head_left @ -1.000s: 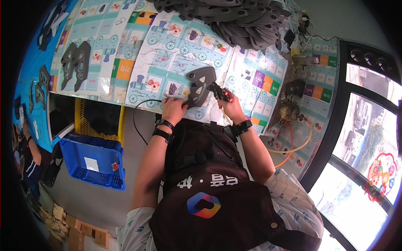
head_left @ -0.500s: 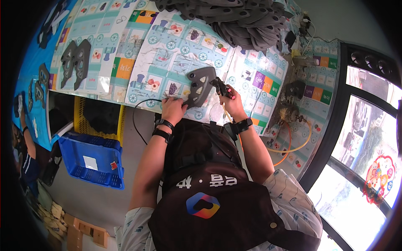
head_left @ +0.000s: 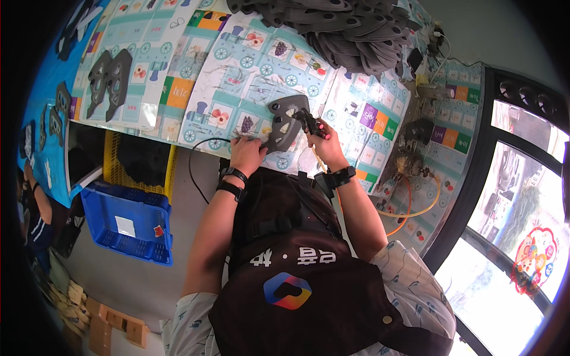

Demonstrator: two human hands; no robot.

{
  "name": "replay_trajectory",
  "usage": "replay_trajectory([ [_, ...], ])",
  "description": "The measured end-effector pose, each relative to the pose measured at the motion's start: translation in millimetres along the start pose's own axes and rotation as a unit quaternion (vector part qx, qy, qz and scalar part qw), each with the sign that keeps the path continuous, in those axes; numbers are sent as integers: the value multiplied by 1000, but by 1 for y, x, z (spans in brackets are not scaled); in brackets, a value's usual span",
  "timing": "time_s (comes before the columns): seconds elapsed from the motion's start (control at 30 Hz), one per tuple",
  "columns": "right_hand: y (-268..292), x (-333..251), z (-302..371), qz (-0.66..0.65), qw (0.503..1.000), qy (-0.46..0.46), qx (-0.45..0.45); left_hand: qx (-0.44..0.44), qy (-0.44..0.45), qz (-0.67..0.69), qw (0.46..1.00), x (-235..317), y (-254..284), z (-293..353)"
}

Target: Applying adhesive to shoe components using a glue applicator tool.

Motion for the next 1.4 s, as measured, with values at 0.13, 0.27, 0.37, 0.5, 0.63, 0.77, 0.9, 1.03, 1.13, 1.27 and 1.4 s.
replay_trajectory([
  [0.13, -6, 2, 0, 23, 1000, 0, -9, -2, -2, 4, 1000, 0, 0, 0],
  [0.27, -12, 4, 1, 18, 1000, -2, -18, 8, -7, -3, 1000, 0, 0, 0],
  [0.37, -13, 5, 3, 24, 999, -4, -27, -2, -3, -1, 1000, -1, -2, 0],
  [0.5, -9, 10, 5, 37, 999, -4, -26, -5, -2, -3, 1000, -2, -3, -1],
  [0.63, -1, 16, 12, 31, 999, -14, -12, -2, -7, -2, 1000, 1, -1, -1],
  [0.77, 1, 14, 18, 13, 1000, -21, 3, -14, 0, -3, 1000, -1, -2, 0],
  [0.9, 0, 14, 19, 23, 999, -24, -1, -11, -3, -4, 1000, 0, -1, 0],
  [1.03, -6, 16, 18, 18, 999, -23, -19, -11, -4, 1, 1000, 0, -1, 0],
  [1.13, -12, 17, 19, 21, 999, -22, -35, -10, -4, 1, 1000, 0, 0, 0],
  [1.27, -18, 22, 21, -5, 997, -43, -59, -5, -7, 3, 1000, 2, 2, 1],
  [1.4, -23, 18, 23, 14, 998, -20, -54, 0, -6, 3, 1000, 1, 2, 1],
])
Point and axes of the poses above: each hand's wrist, its own z-axis away from the middle knuckle, its own y-axis out of the back of the hand, x = y × z, the point moved 8 cm from there along -z, towards the middle knuckle, and after that the axes turned 8 degrees about y, right-handed, at the moved point
